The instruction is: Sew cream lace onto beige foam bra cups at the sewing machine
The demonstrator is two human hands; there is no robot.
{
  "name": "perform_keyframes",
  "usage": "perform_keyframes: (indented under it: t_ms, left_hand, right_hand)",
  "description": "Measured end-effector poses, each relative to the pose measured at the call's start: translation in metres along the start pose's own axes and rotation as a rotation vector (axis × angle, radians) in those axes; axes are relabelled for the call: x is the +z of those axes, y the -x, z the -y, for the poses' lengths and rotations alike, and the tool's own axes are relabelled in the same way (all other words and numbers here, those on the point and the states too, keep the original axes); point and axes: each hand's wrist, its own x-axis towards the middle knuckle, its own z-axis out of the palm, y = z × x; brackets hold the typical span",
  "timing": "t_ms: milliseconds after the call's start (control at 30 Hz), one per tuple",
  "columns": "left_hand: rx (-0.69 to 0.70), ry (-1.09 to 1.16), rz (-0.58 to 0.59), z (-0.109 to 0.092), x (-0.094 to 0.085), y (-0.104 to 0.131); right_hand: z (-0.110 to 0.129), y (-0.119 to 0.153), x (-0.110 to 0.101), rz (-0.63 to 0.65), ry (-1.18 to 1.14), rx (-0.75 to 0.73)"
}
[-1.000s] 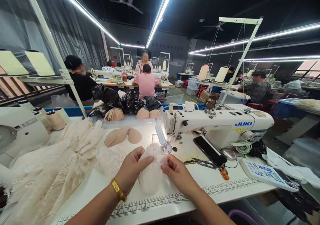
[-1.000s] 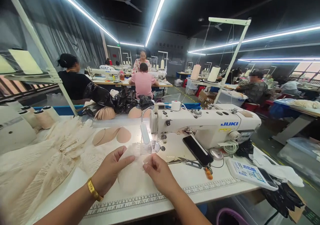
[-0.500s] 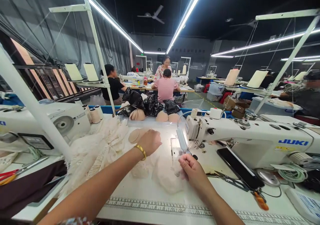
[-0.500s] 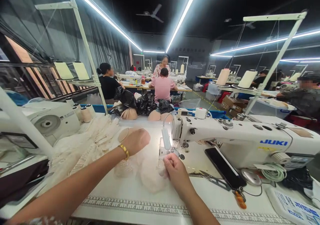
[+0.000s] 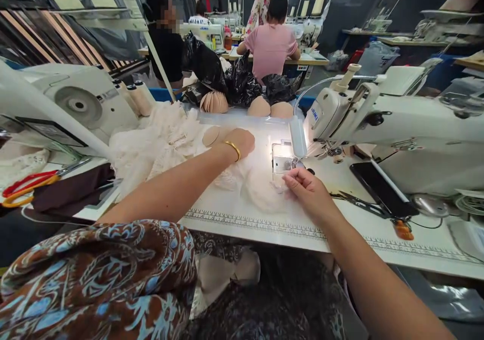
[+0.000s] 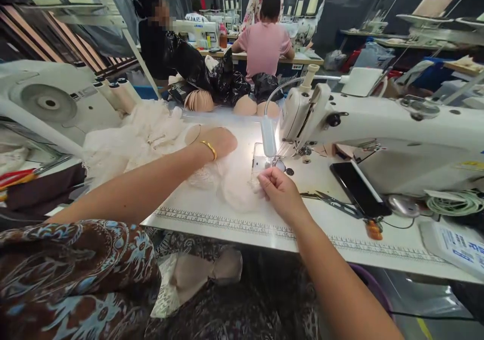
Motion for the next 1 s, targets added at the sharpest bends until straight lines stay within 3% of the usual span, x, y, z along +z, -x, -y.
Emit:
perform_keyframes:
  t_ms: [100, 200, 267, 333, 367, 400, 467, 600, 700, 767, 933, 1000]
  left_hand:
    - [-0.019, -0.030, -0.017, -0.005, -0.012, 0.004]
    - [0.043, -0.025, -0.082, -0.020, -0.037, 0.035]
    - [0.124, 0.006, -0.129, -0.034, -0.053, 0.079]
    - [0.285, 0.134, -0.132, -0.048, -0.057, 0.138]
    - [0.405, 0.242, -0.039, -0.053, -0.052, 0.169]
    - [0.494, 0.359, 0.088, -0.058, -0.042, 0.200]
    - [0.464, 0.495, 0.312, -0.063, -0.003, 0.256]
    - [0.012, 0.288, 0.399, -0.060, 0.103, 0.327]
    - [-0.084, 0.355, 0.481, -0.053, 0.151, 0.351]
    - [-0.075, 0.420, 0.392, -0.044, 0.161, 0.359]
    - [0.035, 0.524, -0.125, -0.006, 0.152, 0.373]
    - [0.027, 0.572, -0.208, 0.009, 0.151, 0.380]
  right_hand:
    - [-0.001, 0.000, -0.001, 0.007, 0.012, -0.031]
    - [-0.001, 0.000, -0.002, 0.007, 0.013, -0.049]
    - [0.000, 0.001, -0.002, 0.013, 0.036, -0.054]
    - [0.001, 0.003, -0.001, 0.023, 0.072, -0.065]
    - [0.002, 0.003, -0.001, 0.029, 0.087, -0.073]
    - [0.003, 0.003, 0.000, 0.038, 0.098, -0.079]
    - [0.003, 0.004, 0.001, 0.053, 0.117, -0.085]
    - [0.004, 0.007, 0.002, 0.067, 0.176, -0.084]
    - [0.003, 0.010, 0.002, 0.062, 0.218, -0.076]
    - [0.002, 0.011, 0.002, 0.052, 0.237, -0.069]
    - [-0.002, 0.010, 0.001, 0.051, 0.254, -0.092]
    - [-0.004, 0.010, 0.001, 0.065, 0.264, -0.085]
